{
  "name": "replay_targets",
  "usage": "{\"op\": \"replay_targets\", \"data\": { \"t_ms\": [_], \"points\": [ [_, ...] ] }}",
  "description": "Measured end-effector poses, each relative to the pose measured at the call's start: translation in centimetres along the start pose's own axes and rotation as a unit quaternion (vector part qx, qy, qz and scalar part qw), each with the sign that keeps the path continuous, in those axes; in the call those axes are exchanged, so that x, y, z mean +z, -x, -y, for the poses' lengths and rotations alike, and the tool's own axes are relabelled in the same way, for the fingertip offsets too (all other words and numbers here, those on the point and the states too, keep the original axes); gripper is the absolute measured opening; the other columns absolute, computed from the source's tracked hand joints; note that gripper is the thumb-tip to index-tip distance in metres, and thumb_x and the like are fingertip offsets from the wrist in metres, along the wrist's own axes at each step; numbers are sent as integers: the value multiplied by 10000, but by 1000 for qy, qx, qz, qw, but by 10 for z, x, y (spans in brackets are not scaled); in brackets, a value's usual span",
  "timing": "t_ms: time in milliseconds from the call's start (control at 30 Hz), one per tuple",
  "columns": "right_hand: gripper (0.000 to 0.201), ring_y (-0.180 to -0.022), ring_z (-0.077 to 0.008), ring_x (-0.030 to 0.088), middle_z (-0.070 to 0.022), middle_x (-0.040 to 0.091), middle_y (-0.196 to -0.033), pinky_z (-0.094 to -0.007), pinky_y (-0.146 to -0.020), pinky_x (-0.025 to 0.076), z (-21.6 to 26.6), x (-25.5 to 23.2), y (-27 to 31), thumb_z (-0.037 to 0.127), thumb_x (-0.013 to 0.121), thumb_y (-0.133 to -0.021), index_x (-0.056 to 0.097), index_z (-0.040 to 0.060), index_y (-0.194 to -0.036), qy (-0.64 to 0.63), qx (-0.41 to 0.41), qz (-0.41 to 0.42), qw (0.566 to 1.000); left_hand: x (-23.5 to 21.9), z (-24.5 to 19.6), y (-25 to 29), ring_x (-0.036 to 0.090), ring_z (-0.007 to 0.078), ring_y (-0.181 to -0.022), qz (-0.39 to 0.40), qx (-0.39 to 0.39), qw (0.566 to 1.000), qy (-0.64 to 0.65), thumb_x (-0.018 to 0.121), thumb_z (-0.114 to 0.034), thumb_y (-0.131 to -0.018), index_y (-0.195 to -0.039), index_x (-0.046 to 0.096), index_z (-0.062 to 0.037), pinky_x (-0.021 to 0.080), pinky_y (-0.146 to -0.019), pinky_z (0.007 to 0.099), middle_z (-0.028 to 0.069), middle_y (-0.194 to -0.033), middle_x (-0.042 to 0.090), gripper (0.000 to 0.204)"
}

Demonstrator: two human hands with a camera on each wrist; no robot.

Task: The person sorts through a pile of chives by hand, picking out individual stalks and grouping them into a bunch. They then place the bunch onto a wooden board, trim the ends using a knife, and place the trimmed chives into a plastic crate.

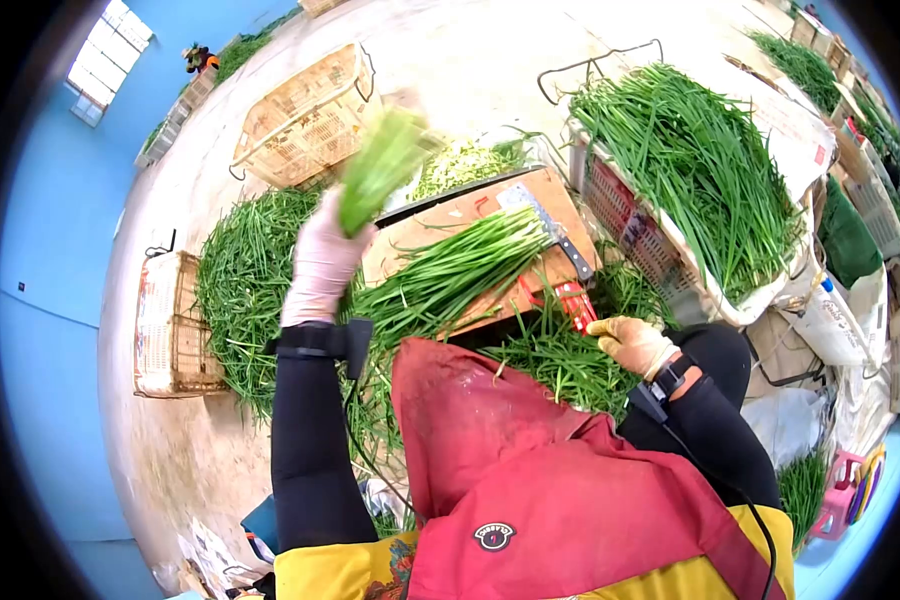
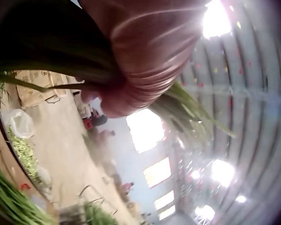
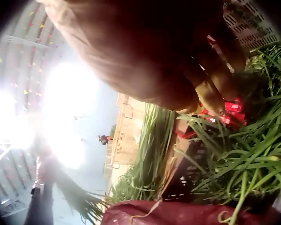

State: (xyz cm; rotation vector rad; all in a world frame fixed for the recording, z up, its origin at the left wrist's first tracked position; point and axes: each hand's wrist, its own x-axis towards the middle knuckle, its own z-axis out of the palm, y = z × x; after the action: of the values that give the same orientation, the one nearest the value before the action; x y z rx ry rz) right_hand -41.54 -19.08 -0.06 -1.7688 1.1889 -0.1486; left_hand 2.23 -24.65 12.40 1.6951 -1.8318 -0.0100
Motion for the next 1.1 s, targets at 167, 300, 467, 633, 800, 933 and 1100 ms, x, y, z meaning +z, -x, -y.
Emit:
{"op": "replay_targets", "data": {
  "t_ms": [167,300,467,633,800,933,1100],
  "points": [
    [350,-1082,-324,599,-196,643,-1116,-367,-950,455,-8,2,-34,152,534,-912,578,22,-1234,-28,-56,20,998,102,-15,-14,661,321,-927,213,17,972,-98,805,-224,-696,-1293,503,-136,525,-807,403,153,-1007,672,675],
    [349,-1074,-330,598,-194,642,-1108,-376,-941,466,-5,-14,-50,177,550,-912,584,28,-1226,2,-93,8,996,169,3,-19,637,322,-994,309,0,948,-70,831,-290,-657,-1327,458,-117,511,-816,402,155,-1037,657,786],
    [352,-1060,-334,600,-192,644,-1091,-390,-935,469,-9,-24,-78,187,546,-908,589,33,-1221,28,-76,23,996,208,8,-11,535,351,-1181,267,108,952,-104,884,-396,-534,-1437,338,-71,436,-983,402,197,-1278,552,1104],
    [332,-987,-348,607,-182,645,-1027,-415,-884,482,-11,-17,-111,207,556,-896,611,38,-1177,44,-135,-20,990,210,14,-18,498,355,-1229,383,-4,924,-2,887,-437,-532,-1508,181,-65,389,-1034,420,209,-1340,498,1260],
    [319,-934,-362,613,-184,651,-985,-432,-841,491,14,-8,-147,165,562,-878,630,63,-1172,128,-127,56,982,200,5,-28,495,361,-1239,415,-16,910,-5,882,-470,-530,-1522,121,-79,398,-1025,425,218,-1343,495,1310],
    [269,-933,-355,629,-186,667,-956,-415,-832,502,22,8,-205,112,528,-863,667,47,-1084,174,-143,70,972,202,1,-26,474,374,-1264,410,-15,912,-3,901,-413,-519,-1519,98,-62,395,-1038,405,243,-1362,478,1330],
    [235,-957,-353,627,-199,657,-1009,-406,-860,497,25,5,-240,133,541,-870,668,35,-1042,122,-106,38,986,226,6,-10,463,369,-1262,379,-42,923,-44,900,-348,-546,-1520,105,-80,373,-1051,417,203,-1379,460,1285]
  ]
}}
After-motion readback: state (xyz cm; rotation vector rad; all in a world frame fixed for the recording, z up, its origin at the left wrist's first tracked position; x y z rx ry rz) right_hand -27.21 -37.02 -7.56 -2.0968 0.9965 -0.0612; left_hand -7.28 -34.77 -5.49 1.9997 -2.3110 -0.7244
